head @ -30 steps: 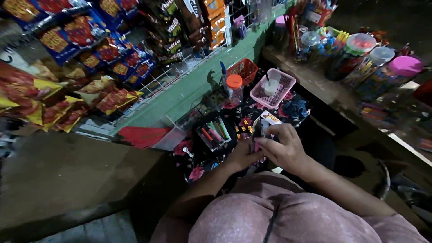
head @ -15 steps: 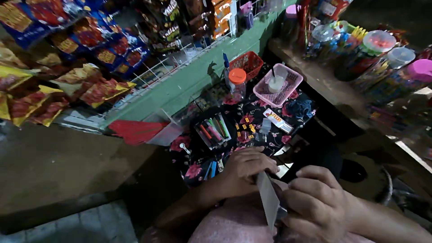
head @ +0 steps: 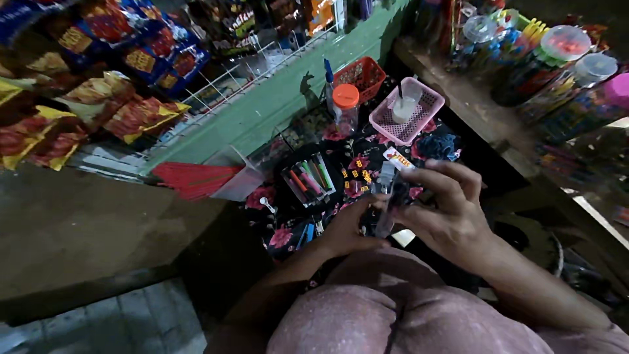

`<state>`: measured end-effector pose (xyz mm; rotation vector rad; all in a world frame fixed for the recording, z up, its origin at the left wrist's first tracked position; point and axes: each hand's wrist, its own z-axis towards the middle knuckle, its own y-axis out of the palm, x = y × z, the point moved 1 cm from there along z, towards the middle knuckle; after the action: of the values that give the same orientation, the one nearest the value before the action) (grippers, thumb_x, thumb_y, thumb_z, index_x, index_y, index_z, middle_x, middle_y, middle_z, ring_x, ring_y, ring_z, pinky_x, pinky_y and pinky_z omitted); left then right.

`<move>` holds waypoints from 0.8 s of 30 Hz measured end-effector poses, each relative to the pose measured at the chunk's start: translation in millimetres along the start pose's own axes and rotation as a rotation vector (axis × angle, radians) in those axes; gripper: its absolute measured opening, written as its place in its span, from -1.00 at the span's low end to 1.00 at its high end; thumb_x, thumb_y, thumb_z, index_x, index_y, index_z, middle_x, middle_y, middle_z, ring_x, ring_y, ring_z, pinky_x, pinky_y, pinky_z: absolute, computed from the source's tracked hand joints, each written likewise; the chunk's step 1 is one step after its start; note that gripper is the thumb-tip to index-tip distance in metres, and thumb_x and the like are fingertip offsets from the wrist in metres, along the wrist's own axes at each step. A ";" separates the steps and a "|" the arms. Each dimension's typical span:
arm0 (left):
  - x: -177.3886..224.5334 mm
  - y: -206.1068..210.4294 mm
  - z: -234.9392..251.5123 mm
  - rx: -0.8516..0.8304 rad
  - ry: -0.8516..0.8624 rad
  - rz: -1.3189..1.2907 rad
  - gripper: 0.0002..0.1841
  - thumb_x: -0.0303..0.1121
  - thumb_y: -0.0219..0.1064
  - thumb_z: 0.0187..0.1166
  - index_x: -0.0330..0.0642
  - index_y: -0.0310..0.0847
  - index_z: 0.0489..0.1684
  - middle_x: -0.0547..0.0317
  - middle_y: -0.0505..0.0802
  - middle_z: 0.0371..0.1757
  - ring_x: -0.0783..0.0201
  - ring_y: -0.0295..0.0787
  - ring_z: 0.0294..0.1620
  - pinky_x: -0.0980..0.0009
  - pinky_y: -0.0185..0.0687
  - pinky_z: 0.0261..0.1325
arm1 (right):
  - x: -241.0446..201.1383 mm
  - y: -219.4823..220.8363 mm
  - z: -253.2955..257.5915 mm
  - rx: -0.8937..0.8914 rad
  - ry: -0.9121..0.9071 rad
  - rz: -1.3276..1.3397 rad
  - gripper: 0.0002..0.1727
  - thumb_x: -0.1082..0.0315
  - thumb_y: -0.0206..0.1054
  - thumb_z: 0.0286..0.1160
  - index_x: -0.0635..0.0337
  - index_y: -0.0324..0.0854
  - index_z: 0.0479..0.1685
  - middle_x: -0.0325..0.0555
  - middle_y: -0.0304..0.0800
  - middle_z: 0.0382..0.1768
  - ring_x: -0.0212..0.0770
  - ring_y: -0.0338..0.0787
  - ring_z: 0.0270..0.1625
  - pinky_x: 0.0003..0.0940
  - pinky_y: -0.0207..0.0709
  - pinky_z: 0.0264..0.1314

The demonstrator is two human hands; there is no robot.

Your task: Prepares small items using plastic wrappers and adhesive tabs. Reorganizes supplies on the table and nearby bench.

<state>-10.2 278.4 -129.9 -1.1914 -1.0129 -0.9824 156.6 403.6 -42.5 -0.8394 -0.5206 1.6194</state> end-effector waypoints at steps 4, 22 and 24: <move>-13.7 1.8 1.5 -0.132 -0.067 -0.017 -0.14 -0.22 0.64 0.26 -0.33 0.35 0.62 0.06 0.78 0.27 0.37 0.67 0.32 0.26 0.58 0.42 | 9.3 -4.6 6.3 -0.127 -0.052 0.030 -0.75 0.22 0.29 0.66 0.08 0.75 -0.38 -0.10 0.65 0.51 0.01 0.38 0.74 0.26 0.06 0.75; -15.1 10.7 -28.7 0.432 0.089 -0.178 -0.82 -0.54 0.34 0.57 -0.37 0.69 0.04 0.21 0.88 -0.11 0.51 0.82 -0.19 0.52 0.79 -0.07 | 51.0 -7.7 -13.9 -0.024 0.457 0.242 -0.75 0.26 0.39 0.55 0.33 0.69 -0.26 0.11 0.53 0.19 -0.31 0.55 0.29 -0.57 0.46 0.34; -14.1 9.6 -28.7 0.474 0.122 -0.173 -0.83 -0.57 0.35 0.55 -0.36 0.69 0.02 0.21 0.89 -0.15 0.50 0.83 -0.24 0.53 0.80 -0.12 | 49.7 -8.8 -13.5 -0.027 0.468 0.239 -0.76 0.28 0.39 0.55 0.35 0.69 -0.24 0.11 0.53 0.17 -0.36 0.56 0.22 -0.64 0.46 0.26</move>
<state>-2.0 251.9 -148.4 -0.6542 -1.1834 -0.8719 169.5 452.2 -56.7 -1.2948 -0.1132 1.5594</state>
